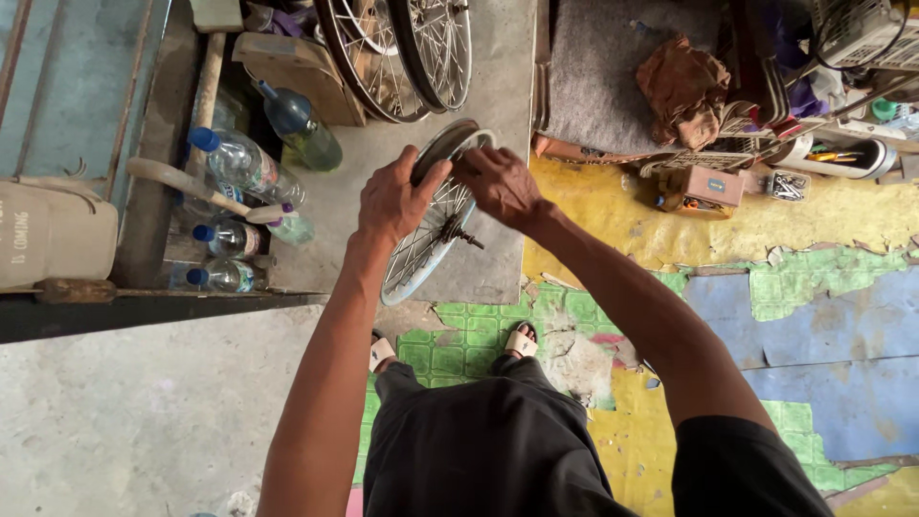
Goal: The person holds a bicycle wheel with one hand and uses a small tool to adjust the hub and spokes with the other hand. The person repeatedly rotates the wheel and makes small adjustments to the hub area throughout the clip.
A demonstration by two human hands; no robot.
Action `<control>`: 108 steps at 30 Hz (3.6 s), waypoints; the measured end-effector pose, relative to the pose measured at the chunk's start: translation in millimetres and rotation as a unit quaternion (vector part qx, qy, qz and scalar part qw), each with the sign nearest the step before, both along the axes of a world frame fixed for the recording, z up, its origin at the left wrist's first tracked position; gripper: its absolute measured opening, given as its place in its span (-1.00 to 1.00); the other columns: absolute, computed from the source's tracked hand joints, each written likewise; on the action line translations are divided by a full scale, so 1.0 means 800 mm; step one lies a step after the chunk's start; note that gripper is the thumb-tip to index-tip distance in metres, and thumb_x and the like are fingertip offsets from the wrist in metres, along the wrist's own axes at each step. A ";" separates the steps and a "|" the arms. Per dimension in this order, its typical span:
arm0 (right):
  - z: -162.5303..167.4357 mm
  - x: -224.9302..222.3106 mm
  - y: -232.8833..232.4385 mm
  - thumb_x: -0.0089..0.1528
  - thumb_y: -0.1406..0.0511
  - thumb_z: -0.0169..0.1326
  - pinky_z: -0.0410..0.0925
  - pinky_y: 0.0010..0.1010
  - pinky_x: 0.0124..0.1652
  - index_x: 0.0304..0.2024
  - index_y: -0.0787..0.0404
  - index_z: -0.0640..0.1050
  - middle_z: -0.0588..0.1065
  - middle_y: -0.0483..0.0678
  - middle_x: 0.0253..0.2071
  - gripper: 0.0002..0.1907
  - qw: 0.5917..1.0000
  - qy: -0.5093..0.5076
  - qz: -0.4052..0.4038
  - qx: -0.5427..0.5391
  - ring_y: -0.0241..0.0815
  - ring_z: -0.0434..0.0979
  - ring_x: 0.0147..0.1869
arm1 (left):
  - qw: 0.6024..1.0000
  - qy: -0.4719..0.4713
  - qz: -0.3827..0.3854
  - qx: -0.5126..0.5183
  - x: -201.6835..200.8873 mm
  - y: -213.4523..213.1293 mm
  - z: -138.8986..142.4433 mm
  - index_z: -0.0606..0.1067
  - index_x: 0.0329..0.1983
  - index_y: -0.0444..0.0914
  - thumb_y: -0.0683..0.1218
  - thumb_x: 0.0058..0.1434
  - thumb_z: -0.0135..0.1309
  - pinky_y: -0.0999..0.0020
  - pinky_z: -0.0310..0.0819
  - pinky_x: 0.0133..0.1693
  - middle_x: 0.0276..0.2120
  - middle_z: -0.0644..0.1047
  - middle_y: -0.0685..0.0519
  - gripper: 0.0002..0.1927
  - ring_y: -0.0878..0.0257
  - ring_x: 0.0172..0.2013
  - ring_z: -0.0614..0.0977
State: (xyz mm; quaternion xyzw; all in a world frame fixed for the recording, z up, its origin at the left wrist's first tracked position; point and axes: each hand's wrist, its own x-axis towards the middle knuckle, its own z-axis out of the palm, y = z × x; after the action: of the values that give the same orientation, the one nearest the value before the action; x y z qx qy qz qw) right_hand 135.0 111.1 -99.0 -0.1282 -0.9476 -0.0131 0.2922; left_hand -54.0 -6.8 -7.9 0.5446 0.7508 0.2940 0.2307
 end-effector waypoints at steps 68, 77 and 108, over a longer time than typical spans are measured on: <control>-0.032 0.009 -0.036 0.30 0.36 0.14 0.36 -0.33 -0.36 0.28 0.13 0.52 0.57 -0.08 -0.28 -0.54 0.997 -0.046 0.053 0.032 -0.25 0.46 -0.41 | 0.995 0.029 -0.074 0.067 -0.020 -0.016 -0.008 0.40 -0.21 -0.25 0.31 0.39 -0.06 -0.01 0.48 -0.18 -0.38 0.59 -0.17 -0.48 -0.19 -0.26 0.63; -0.033 -0.006 -0.012 0.38 0.35 0.06 0.39 -0.32 -0.23 0.28 0.04 0.48 0.60 -0.09 -0.11 -0.60 0.999 -0.023 0.018 0.036 -0.25 0.46 -0.35 | 0.998 0.003 -0.049 0.025 -0.029 -0.021 -0.005 0.39 -0.23 -0.28 0.35 0.34 -0.04 -0.04 0.44 -0.17 -0.41 0.60 -0.22 -0.43 -0.22 -0.25 0.63; -0.036 -0.029 -0.062 0.31 0.39 0.00 0.15 -0.49 -0.64 0.11 0.28 0.55 0.47 -0.13 -0.50 -0.68 0.616 0.108 -0.073 -0.777 -0.39 0.25 -0.62 | 0.999 0.010 -0.024 0.034 -0.013 -0.034 -0.004 0.39 -0.19 -0.26 0.33 0.35 -0.05 -0.05 0.47 -0.20 -0.39 0.62 -0.20 -0.46 -0.22 -0.26 0.64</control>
State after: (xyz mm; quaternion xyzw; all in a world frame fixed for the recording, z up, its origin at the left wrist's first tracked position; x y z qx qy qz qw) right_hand 112.0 61.5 -127.8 -0.3769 -0.5529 0.7204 0.1823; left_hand -64.7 -33.9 -11.0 0.5727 0.7293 0.3086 0.2117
